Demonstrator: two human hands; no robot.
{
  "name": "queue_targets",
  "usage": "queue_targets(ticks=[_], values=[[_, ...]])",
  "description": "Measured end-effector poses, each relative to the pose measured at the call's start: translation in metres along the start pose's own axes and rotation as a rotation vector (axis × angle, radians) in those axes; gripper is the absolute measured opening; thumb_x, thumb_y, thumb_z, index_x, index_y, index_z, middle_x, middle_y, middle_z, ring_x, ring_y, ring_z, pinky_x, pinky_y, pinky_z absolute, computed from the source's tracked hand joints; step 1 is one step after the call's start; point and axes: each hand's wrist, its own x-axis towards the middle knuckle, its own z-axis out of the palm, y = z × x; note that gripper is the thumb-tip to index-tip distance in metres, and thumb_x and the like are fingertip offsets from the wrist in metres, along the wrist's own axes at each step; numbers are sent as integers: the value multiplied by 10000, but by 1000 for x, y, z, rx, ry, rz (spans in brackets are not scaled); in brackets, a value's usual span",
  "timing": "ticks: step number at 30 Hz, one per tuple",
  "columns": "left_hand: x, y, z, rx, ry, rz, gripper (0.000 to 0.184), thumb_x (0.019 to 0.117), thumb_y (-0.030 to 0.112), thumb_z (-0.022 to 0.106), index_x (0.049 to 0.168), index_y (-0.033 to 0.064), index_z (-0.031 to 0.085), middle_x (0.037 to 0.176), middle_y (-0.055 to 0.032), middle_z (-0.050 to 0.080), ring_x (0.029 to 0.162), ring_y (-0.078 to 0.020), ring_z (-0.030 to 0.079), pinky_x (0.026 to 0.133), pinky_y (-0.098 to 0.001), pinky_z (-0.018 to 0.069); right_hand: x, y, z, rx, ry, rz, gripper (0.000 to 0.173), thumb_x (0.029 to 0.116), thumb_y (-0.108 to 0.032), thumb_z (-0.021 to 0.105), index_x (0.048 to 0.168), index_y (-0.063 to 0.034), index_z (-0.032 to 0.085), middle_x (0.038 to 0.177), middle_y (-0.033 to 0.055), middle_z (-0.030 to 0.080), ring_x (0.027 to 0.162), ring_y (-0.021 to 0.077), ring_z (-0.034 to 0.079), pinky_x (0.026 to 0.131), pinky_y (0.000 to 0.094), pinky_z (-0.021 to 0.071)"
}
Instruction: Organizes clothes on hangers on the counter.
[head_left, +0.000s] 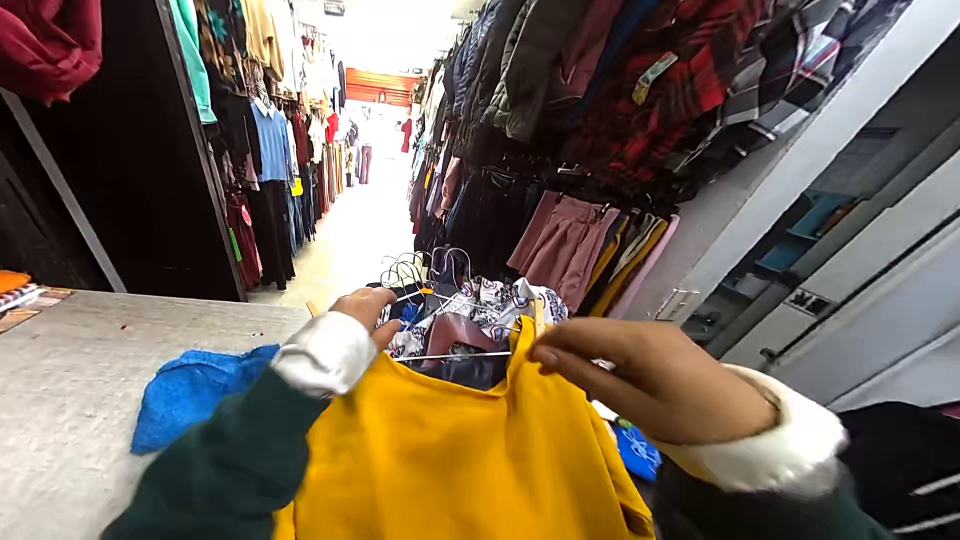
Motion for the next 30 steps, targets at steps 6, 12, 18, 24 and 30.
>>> queue_targets(ticks=[6, 12, 18, 24, 30], values=[[40, 45, -21, -31, -379, -482, 248, 1049, 124, 562, 1133, -51, 717, 1126, -253, 699, 1119, -390, 656, 1006, -540, 490, 70, 15, 32, 54, 235, 57, 196, 996, -237, 586, 990, -108, 734, 847, -20, 700, 732, 66, 678, 640, 289, 595], [14, 86, -37, -102, -215, -75, 144, 956, 79, 648, 962, 9, 774, 892, -140, 724, 823, -270, 718, 744, -445, 596, 63, 19, 35, 155, 236, 127, 441, 1014, -418, 558, 1320, -107, 620, 1156, 5, 698, 1007, 84, 688, 822, 321, 609], [4, 87, -32, -47, -194, 6, 150, 957, 66, 626, 994, 15, 762, 906, -125, 727, 806, -249, 729, 708, -419, 612, 18, 24, 29, 182, 26, -3, 313, 1097, -386, 381, 1145, -204, 631, 905, -126, 712, 780, 5, 683, 667, 233, 590], [-44, 53, -122, -124, 64, -2, 252, 1039, 300, 557, 1151, 173, 743, 1030, 30, 753, 872, -103, 721, 769, -290, 629, -42, 23, -7, 404, 279, 200, 294, 1096, -343, 420, 1069, -123, 613, 789, -42, 733, 627, 126, 716, 572, 304, 642], [55, 75, -70, 0, -66, -308, 304, 1030, 312, 582, 1088, 58, 738, 905, -76, 745, 788, -190, 724, 747, -446, 608, -30, 25, -4, 286, 133, 127, 288, 1092, -341, 407, 1130, -155, 624, 831, -107, 711, 675, 42, 686, 599, 250, 607]])
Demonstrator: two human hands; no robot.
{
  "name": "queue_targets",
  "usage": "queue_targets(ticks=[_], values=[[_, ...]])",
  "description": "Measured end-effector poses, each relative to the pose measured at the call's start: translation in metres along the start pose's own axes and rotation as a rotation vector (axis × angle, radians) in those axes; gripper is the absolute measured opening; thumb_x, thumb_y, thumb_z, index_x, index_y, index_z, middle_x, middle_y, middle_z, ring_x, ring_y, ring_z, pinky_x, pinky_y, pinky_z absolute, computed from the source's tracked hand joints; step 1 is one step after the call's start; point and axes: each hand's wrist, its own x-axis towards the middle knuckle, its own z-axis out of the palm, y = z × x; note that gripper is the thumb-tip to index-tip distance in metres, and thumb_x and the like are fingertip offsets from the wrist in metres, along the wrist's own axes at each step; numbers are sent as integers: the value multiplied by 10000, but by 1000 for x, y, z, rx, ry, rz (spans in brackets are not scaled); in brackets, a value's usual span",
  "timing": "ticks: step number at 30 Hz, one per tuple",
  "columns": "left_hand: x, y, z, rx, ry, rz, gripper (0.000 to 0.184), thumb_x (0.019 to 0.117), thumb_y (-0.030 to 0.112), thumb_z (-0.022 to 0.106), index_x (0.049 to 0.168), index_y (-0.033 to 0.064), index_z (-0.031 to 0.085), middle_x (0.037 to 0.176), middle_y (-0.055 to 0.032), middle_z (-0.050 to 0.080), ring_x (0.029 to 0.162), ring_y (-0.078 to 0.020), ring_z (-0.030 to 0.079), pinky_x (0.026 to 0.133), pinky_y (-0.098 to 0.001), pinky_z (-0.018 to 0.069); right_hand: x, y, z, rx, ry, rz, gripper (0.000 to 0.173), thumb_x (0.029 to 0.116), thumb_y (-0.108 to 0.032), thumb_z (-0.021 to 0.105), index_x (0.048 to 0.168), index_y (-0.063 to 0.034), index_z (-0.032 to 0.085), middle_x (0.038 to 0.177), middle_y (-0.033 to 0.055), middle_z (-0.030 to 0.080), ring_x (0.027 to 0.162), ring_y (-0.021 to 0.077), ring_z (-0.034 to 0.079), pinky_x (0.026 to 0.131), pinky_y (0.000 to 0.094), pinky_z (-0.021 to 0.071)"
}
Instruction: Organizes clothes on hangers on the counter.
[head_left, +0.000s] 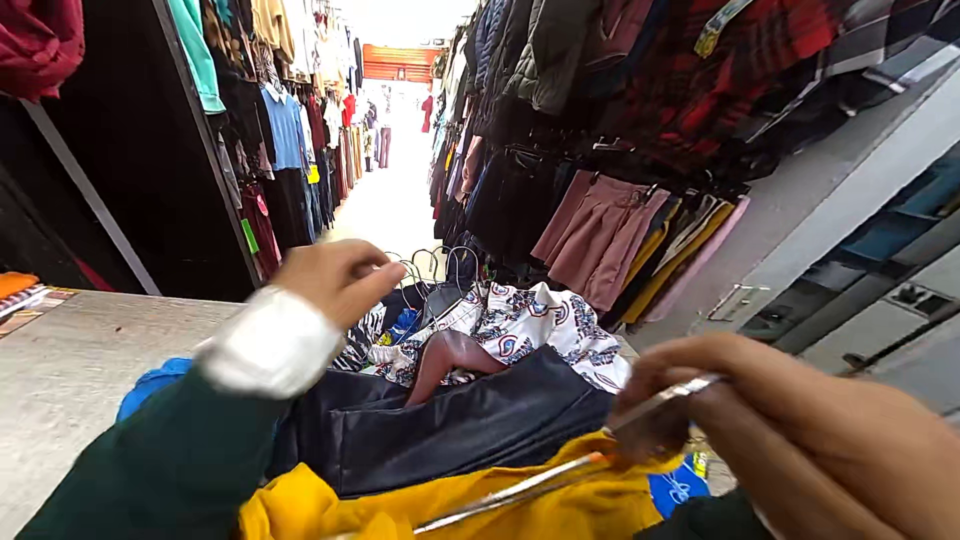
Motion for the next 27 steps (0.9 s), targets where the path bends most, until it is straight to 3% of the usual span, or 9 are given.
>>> queue_targets(ticks=[2, 4, 7, 9, 12, 16, 20, 23, 27], values=[[41, -4, 34, 53, -250, -188, 472, 1054, 402, 559, 1177, -32, 695, 1029, -231, 726, 974, -372, 711, 922, -603, 526, 13, 8, 10, -1, -56, -18, 288, 1096, -336, 393, 1155, -166, 618, 840, -103, 698, 682, 48, 684, 605, 260, 609], [67, -13, 64, 91, -413, -310, 593, 1060, 467, 520, 1213, -87, 668, 1135, -312, 686, 1124, -467, 652, 1025, -661, 444, 25, 14, 19, 0, -93, -43, 299, 1103, -349, 397, 1151, -167, 629, 839, -93, 694, 687, 48, 682, 608, 266, 606], [82, -13, 84, 96, -538, -328, 431, 1100, 303, 460, 1193, -56, 679, 1084, -234, 726, 1023, -365, 712, 992, -573, 505, 42, 20, 33, -67, -75, -91, 327, 1092, -363, 415, 1102, -173, 680, 813, -86, 687, 683, 39, 654, 601, 267, 569], [80, 0, 78, 151, -565, -257, 289, 1052, 108, 518, 1247, -45, 666, 1122, -235, 722, 1074, -368, 700, 1036, -569, 482, 52, 24, 42, -89, -4, -121, 317, 1079, -329, 451, 1055, -154, 714, 814, -61, 682, 706, 58, 654, 628, 286, 568], [65, 24, 60, 113, -523, -160, 292, 1035, 18, 534, 1301, -50, 633, 1119, -219, 724, 1058, -343, 710, 1019, -518, 508, 66, 25, 49, -164, 137, -167, 237, 1029, -274, 519, 1010, -157, 725, 838, -57, 658, 727, 50, 637, 628, 262, 556], [37, 47, 36, -107, -390, 3, 209, 1019, 10, 575, 1207, -44, 648, 981, -132, 750, 875, -191, 742, 874, -382, 590, 79, 14, 53, -135, 236, -187, 204, 1007, -159, 548, 1029, -47, 717, 1017, 84, 713, 889, 158, 698, 762, 329, 592], [20, 63, 20, -231, -404, 103, 187, 1017, 35, 595, 1199, -4, 598, 952, -65, 749, 848, -80, 724, 824, -275, 587, 84, -2, 65, -22, 348, -118, 174, 1056, -183, 495, 1104, -62, 609, 847, -3, 667, 703, 40, 639, 613, 212, 544], [8, 67, 8, -18, -350, 249, 236, 1040, 82, 545, 1264, 10, 561, 1001, -76, 749, 891, -136, 720, 828, -349, 578, 84, -2, 69, 58, 273, -119, 196, 1054, -211, 515, 1141, -65, 612, 784, -27, 661, 634, 29, 624, 553, 221, 537], [-56, 67, -3, 328, 18, 433, 341, 1014, 274, 538, 1264, 74, 656, 1061, -59, 723, 944, -184, 716, 791, -388, 606, 86, 6, 65, 69, 228, -128, 172, 1026, -185, 545, 1040, -75, 676, 777, -22, 651, 657, 18, 607, 600, 187, 521]])
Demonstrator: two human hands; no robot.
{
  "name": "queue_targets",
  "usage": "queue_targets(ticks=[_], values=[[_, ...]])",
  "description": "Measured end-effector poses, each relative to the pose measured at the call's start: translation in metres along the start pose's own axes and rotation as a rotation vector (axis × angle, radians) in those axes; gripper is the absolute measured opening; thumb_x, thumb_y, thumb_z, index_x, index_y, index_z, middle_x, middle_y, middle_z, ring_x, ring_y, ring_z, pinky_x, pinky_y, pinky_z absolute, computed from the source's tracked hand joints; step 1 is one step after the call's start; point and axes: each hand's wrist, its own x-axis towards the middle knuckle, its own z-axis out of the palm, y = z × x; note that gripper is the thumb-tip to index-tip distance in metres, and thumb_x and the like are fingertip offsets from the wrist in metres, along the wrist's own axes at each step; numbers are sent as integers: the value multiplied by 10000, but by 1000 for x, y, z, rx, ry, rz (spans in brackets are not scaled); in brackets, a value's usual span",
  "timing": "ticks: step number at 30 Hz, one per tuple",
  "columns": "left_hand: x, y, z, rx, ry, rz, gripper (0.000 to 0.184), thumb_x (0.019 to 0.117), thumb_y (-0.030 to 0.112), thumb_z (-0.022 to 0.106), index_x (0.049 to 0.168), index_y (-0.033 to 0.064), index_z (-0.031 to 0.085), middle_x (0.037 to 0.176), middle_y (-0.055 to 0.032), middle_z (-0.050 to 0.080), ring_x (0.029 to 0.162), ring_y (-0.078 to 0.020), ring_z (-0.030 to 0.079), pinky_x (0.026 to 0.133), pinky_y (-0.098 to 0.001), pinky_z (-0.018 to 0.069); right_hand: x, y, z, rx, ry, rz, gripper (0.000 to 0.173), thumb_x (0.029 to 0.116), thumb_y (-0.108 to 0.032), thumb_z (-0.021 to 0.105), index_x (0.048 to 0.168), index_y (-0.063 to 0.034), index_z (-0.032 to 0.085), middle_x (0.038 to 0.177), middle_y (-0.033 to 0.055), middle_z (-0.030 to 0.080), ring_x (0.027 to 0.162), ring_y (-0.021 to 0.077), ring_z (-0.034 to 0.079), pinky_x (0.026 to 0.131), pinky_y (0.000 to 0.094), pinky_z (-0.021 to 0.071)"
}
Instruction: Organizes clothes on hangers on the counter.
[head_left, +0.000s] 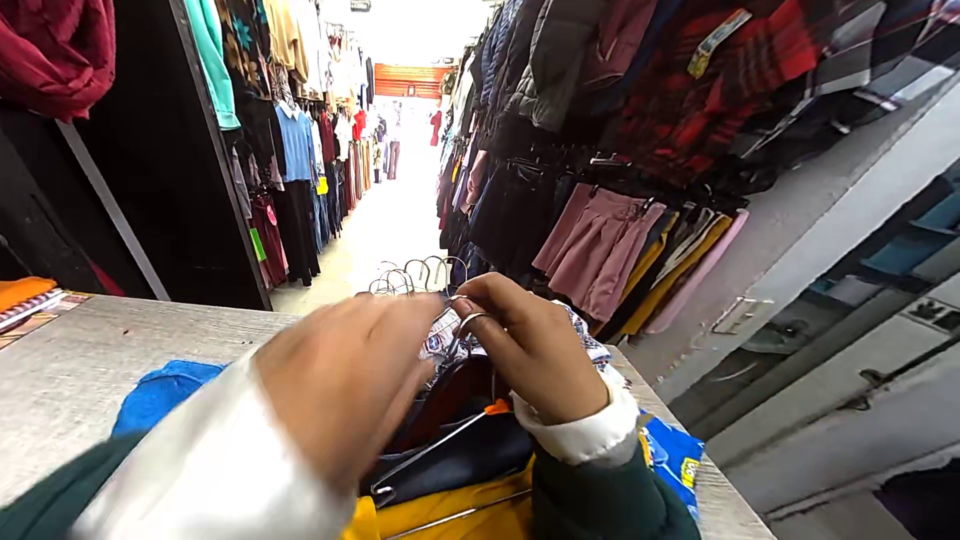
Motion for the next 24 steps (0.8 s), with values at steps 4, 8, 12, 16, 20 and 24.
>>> queue_targets(ticks=[4, 8, 12, 16, 20, 24], values=[[-55, 29, 32, -190, -86, -64, 428, 998, 298, 620, 1261, -39, 650, 1202, -196, 724, 1128, -317, 712, 951, -465, 572, 1, -1, -4, -2, 6, 31, 144, 1003, -183, 590, 1009, -69, 678, 758, -6, 668, 630, 37, 623, 572, 213, 527], [-62, 26, 78, -250, -382, -338, 433, 1004, 245, 607, 1305, -66, 629, 1168, -246, 717, 1091, -413, 707, 941, -566, 549, -8, -18, -17, 49, -8, 13, 178, 847, -94, 648, 1020, -101, 689, 673, -63, 588, 520, 13, 509, 457, 203, 442], [-67, 29, 60, -343, -422, -195, 433, 991, 272, 638, 1237, -84, 646, 1036, -259, 736, 946, -431, 741, 807, -585, 588, -34, -21, -53, -7, -298, -96, 154, 877, -225, 668, 1031, -219, 677, 759, -146, 654, 603, -31, 602, 494, 201, 528], [-58, 5, 16, -431, -274, 76, 338, 1026, 296, 581, 1171, 11, 690, 1077, -154, 746, 991, -273, 742, 844, -440, 607, -57, -24, -80, 89, -597, -183, 187, 1025, -257, 550, 1119, -165, 682, 913, -40, 699, 798, 8, 648, 696, 199, 544], [-7, -31, 39, -242, -235, -33, 255, 986, 262, 633, 1128, 77, 736, 996, -59, 750, 912, -167, 728, 812, -373, 607, -65, -36, -87, 4, -546, -178, 214, 1005, -224, 542, 1132, -178, 707, 892, -32, 700, 790, 50, 649, 693, 240, 541], [18, -63, 123, -310, -419, -296, 280, 924, 131, 745, 1125, -60, 708, 1061, -239, 711, 1025, -384, 693, 955, -575, 526, -66, -24, -83, -190, -145, -4, 245, 961, -263, 577, 1166, -229, 706, 876, -126, 693, 701, 13, 648, 577, 259, 573]])
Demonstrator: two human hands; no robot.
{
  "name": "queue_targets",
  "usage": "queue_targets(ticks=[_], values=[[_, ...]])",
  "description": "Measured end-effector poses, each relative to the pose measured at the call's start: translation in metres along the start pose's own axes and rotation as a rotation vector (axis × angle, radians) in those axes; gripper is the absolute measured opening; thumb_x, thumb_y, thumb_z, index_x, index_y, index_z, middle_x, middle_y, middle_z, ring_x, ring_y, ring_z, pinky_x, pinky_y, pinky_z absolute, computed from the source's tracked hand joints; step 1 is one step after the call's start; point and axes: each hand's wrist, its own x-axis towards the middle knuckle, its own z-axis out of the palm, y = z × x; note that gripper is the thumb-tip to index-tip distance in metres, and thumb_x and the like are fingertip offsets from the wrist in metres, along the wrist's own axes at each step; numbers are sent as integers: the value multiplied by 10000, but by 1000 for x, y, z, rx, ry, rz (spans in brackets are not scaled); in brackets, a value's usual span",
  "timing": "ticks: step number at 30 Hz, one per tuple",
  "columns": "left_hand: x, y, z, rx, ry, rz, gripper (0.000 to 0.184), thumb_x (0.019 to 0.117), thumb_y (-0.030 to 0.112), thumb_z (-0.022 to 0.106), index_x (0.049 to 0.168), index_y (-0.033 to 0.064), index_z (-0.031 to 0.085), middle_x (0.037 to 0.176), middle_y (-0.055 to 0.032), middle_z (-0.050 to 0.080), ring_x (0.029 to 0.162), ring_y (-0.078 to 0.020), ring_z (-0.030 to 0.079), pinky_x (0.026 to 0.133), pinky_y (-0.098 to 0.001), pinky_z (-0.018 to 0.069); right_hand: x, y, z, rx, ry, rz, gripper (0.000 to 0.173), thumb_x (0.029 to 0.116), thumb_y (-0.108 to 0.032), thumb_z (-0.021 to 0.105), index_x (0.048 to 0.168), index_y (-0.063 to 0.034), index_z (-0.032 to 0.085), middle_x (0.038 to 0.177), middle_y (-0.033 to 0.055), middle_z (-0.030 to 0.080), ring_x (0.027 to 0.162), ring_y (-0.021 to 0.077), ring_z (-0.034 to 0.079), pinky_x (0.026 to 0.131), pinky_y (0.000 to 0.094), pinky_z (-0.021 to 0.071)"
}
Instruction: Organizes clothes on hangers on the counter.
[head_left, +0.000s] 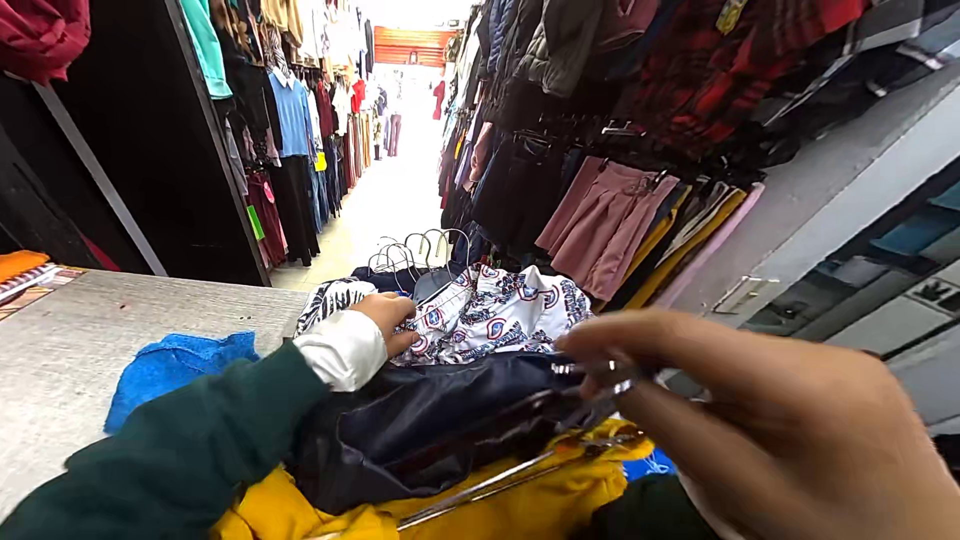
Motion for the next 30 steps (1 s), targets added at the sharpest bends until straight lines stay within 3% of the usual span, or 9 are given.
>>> queue_targets(ticks=[4, 9, 12, 15, 17, 21, 23, 25, 30], values=[[19, -7, 20, -4, 17, 11, 247, 864, 91, 788, 1023, -71, 691, 978, -243, 688, 950, -408, 679, 883, -615, 532, 22, -7, -5, -54, 289, 125, 234, 953, -212, 620, 1163, -139, 695, 823, -69, 675, 617, 10, 598, 510, 219, 513], [-4, 13, 1, -49, 94, 166, 211, 896, 50, 738, 1076, -56, 712, 1028, -213, 705, 931, -333, 709, 873, -508, 575, 7, 1, -5, 163, 376, 86, 243, 940, -179, 675, 1150, -57, 685, 957, -27, 718, 779, 74, 692, 694, 244, 613], [-12, -4, 13, 26, 217, 196, 324, 839, 115, 784, 1112, -38, 701, 1061, -226, 703, 981, -384, 704, 851, -580, 571, -14, -10, 4, 172, 631, 221, 58, 933, -5, 607, 932, 51, 590, 766, 37, 621, 641, 68, 590, 644, 192, 517], [-5, -13, 17, 36, 66, -21, 417, 899, 177, 774, 1232, -42, 650, 1187, -260, 663, 1137, -440, 643, 951, -652, 502, -75, 37, -16, -22, 541, 197, 131, 927, 9, 527, 797, 19, 517, 640, 0, 540, 569, 20, 537, 572, 172, 462], [1, -15, 19, -1, -3, -81, 406, 927, 209, 753, 1216, -54, 642, 1159, -266, 667, 1108, -433, 656, 955, -640, 502, -67, 30, -6, 101, 633, 223, 181, 1024, -39, 479, 849, -14, 516, 592, -42, 552, 505, -10, 538, 516, 146, 467], [1, -13, 34, -56, 268, 175, 186, 841, 132, 770, 948, -13, 724, 869, -178, 700, 784, -327, 701, 722, -544, 588, -22, 8, -1, 138, 677, 362, 227, 1026, -199, 593, 1216, -74, 596, 764, -48, 624, 511, 29, 554, 454, 203, 496], [-2, -2, 33, -31, 349, 279, 142, 836, 100, 748, 938, 2, 734, 862, -154, 694, 807, -316, 706, 728, -521, 599, -4, 4, -7, -6, 569, 343, 270, 1007, -283, 644, 1265, -203, 626, 877, -68, 648, 576, 35, 595, 475, 236, 533], [-8, 11, 26, -10, 365, 303, 133, 864, 81, 724, 959, -11, 729, 897, -166, 696, 866, -330, 712, 769, -510, 601, 7, 2, -9, -92, 444, 316, 282, 998, -283, 654, 1261, -184, 649, 955, -8, 675, 627, 90, 636, 502, 295, 563], [-19, 20, 17, 25, 507, 375, 168, 899, 147, 665, 984, 19, 731, 920, -123, 708, 893, -259, 711, 806, -403, 603, 31, 2, 1, -152, 227, 347, 408, 973, -270, 647, 1358, -148, 593, 1219, 44, 667, 990, 123, 692, 797, 334, 607]])
